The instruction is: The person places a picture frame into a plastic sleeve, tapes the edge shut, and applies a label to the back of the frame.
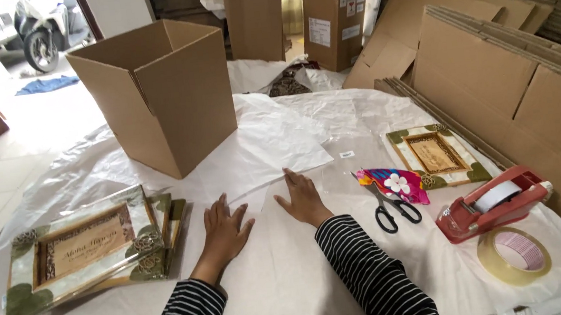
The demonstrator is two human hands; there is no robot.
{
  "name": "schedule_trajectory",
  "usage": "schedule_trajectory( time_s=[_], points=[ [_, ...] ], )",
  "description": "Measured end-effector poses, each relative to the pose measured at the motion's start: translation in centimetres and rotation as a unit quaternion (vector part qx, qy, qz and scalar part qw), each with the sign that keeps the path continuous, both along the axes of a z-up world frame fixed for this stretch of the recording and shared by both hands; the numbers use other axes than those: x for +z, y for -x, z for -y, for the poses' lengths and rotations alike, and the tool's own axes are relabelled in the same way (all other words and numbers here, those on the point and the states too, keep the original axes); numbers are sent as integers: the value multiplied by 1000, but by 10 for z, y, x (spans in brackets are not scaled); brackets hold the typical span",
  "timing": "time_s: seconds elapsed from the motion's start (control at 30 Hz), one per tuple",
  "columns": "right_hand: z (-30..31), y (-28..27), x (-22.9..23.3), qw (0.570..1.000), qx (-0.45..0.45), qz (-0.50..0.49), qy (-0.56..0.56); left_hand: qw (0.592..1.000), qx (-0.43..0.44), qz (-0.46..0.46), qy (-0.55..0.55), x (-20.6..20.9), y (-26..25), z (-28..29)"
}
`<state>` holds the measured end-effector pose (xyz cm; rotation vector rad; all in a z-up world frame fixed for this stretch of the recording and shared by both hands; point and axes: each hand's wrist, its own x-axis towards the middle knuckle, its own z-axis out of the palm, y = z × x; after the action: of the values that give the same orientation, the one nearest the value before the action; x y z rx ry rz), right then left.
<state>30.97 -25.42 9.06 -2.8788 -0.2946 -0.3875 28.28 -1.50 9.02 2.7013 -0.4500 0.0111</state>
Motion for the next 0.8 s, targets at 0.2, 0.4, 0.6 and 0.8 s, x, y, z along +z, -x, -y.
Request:
schedule_trajectory(
  time_s=[0.2, 0.4, 0.6, 0.8],
  points=[
    [-3, 31, 20, 997, -21, 1, -75, 1000, -10, 9, 15, -1, 0, -3],
    [-5, 49, 28, 996, -34, -18, -79, 991, -48, 99, 73, 5, 6, -9],
    [-4, 50, 27, 996, -24, -6, -81, 945, 15, 271, 181, 10, -13, -12],
    [-2, 43, 14, 995, 0, 39, -92, 962, 149, 152, 172, 13, -95, -19]
  ],
)
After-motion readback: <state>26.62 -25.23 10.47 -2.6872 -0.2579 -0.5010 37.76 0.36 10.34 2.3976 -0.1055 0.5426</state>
